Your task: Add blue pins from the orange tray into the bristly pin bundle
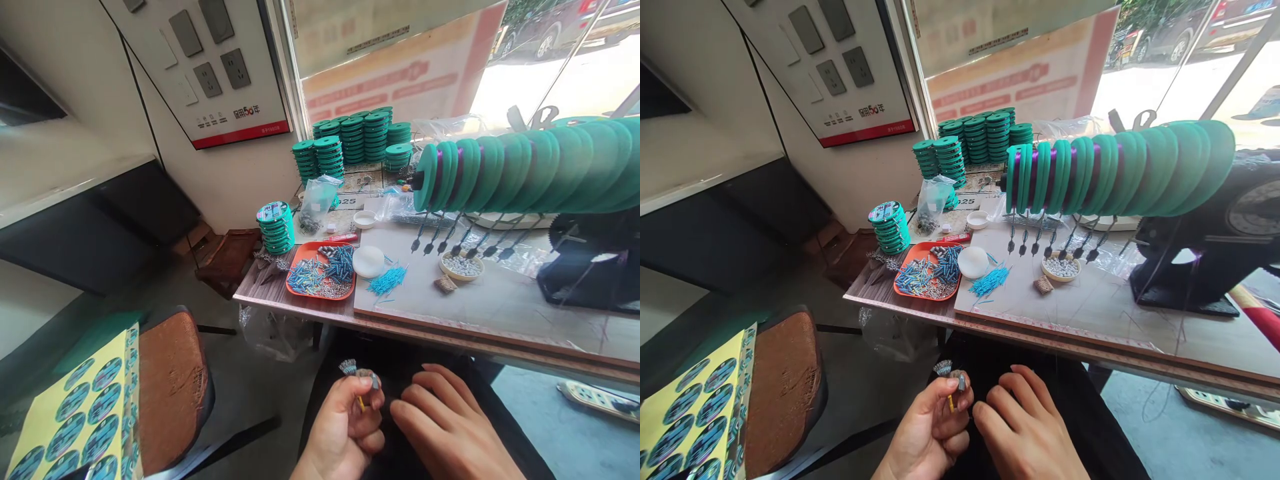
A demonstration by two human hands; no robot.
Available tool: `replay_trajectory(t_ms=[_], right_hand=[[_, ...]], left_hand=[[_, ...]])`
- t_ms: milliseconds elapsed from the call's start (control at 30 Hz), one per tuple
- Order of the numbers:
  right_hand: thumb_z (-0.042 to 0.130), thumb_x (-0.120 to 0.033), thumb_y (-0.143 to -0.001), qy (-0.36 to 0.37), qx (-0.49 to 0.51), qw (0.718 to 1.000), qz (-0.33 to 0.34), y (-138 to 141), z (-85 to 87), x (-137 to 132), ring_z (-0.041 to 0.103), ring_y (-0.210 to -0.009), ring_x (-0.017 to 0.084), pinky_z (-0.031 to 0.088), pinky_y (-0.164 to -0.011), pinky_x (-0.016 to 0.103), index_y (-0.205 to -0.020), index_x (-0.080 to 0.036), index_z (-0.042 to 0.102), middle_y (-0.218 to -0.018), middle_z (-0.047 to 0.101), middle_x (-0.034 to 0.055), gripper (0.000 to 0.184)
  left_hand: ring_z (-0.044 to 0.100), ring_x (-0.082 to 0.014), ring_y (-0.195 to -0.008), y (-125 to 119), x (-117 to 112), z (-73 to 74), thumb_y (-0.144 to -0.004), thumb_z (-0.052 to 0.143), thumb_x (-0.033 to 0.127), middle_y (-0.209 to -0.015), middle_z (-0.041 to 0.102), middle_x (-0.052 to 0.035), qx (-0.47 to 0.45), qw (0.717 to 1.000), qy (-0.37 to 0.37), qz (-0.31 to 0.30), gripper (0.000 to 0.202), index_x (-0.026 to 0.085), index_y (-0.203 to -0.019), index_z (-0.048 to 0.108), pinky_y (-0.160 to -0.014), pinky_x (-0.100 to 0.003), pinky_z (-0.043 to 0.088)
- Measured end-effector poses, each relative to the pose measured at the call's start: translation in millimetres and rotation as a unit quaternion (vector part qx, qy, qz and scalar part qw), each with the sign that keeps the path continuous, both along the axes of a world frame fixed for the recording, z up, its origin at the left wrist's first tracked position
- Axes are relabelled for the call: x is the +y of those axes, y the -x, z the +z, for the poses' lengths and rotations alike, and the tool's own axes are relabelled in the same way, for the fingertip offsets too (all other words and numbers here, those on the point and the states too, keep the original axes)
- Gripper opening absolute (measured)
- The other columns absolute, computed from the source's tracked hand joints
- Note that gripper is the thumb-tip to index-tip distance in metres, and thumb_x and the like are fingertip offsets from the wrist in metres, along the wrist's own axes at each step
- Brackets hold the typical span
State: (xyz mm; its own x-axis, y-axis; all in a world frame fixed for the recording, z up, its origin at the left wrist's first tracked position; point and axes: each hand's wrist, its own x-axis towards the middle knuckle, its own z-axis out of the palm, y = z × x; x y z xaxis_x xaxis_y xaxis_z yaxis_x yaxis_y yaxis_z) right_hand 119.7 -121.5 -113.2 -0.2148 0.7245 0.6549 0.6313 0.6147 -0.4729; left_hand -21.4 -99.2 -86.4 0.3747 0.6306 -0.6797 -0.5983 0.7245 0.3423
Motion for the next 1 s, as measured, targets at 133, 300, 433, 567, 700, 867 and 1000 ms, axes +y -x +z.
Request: replay_trajectory(t_ms=[133, 300, 433, 567, 700, 867, 1000], right_hand=[[0.038, -0.008, -0.086, 0.025, -0.045, 0.999, 0.015, -3.8, 6.4, 0.9, 0.041, -0.073, 0.015, 0.031, -0.083, 0.031, -0.075, -0.017, 0.053, -0.066, 0.048, 0.0015, 0.020], [0.038, -0.010, -0.086, 0.014, -0.059, 0.998, -0.017, -6.6, 13.6, 3.4, 0.037, -0.063, 0.014, 0.030, -0.065, 0.026, -0.074, -0.016, 0.049, -0.063, 0.046, 0.0014, 0.018], [0.044, -0.017, -0.085, 0.004, -0.096, 0.995, -0.022, -9.1, 16.3, 3.5, 0.046, -0.068, 0.014, 0.035, -0.066, 0.026, -0.100, -0.012, 0.051, -0.074, 0.054, 0.0033, 0.017], [0.045, -0.015, -0.085, -0.015, -0.082, 0.996, -0.025, -9.5, 14.1, 2.4, 0.044, -0.064, 0.014, 0.034, -0.064, 0.027, -0.095, -0.013, 0.051, -0.069, 0.054, 0.0024, 0.011], [0.044, -0.008, -0.085, -0.020, -0.068, 0.997, -0.022, -7.7, 13.5, 3.1, 0.040, -0.060, 0.012, 0.031, -0.062, 0.026, -0.086, -0.014, 0.051, -0.064, 0.052, 0.0011, 0.009], [0.044, -0.009, -0.084, -0.039, -0.049, 0.997, -0.033, -6.7, 15.6, 3.3, 0.042, -0.059, 0.011, 0.033, -0.062, 0.026, -0.083, -0.014, 0.052, -0.063, 0.052, 0.0005, 0.009], [0.047, -0.010, -0.085, -0.039, -0.063, 0.997, -0.013, -12.0, 15.6, 2.7, 0.048, -0.067, 0.012, 0.037, -0.075, 0.030, -0.087, -0.014, 0.055, -0.070, 0.057, 0.0010, 0.010]], left_hand=[[0.018, 0.0024, -0.031, -2.0, -2.1, 1.7, -0.047, 0.077, 0.024, -0.051, 0.048, 0.0062, 0.021, 1.000, 0.004, 0.002, 0.034, 0.011, -0.064, 0.051, -0.035, -0.013, 0.008], [0.019, 0.0028, -0.030, -9.6, -9.3, 2.5, -0.044, 0.080, 0.027, -0.051, 0.051, 0.0059, 0.062, 0.997, 0.011, 0.035, 0.041, 0.012, -0.071, 0.053, -0.036, -0.014, 0.006], [0.023, 0.0020, -0.033, -17.6, -14.7, 3.7, -0.042, 0.082, 0.027, -0.047, 0.048, 0.0065, 0.093, 0.993, 0.012, 0.077, 0.044, 0.012, -0.074, 0.055, -0.038, -0.013, 0.008], [0.021, -0.0001, -0.035, -18.8, -17.1, -1.4, -0.044, 0.082, 0.031, -0.041, 0.033, 0.0096, 0.123, 0.991, -0.030, 0.039, 0.043, 0.013, -0.072, 0.055, -0.039, -0.016, 0.009], [0.017, -0.0003, -0.038, -15.7, -15.9, -9.3, -0.054, 0.079, 0.041, -0.047, 0.034, 0.0079, 0.215, 0.966, -0.139, 0.023, 0.041, 0.013, -0.074, 0.056, -0.039, -0.018, 0.009], [0.018, -0.0001, -0.039, -14.4, -10.6, -7.1, -0.060, 0.075, 0.042, -0.054, 0.036, 0.0063, 0.220, 0.956, -0.194, 0.027, 0.038, 0.013, -0.073, 0.055, -0.040, -0.020, 0.009], [0.014, -0.0006, -0.039, -14.4, -9.1, 2.1, -0.070, 0.067, 0.045, -0.050, 0.028, 0.0075, 0.178, 0.956, -0.230, 0.030, 0.036, 0.013, -0.069, 0.051, -0.041, -0.020, 0.010]])
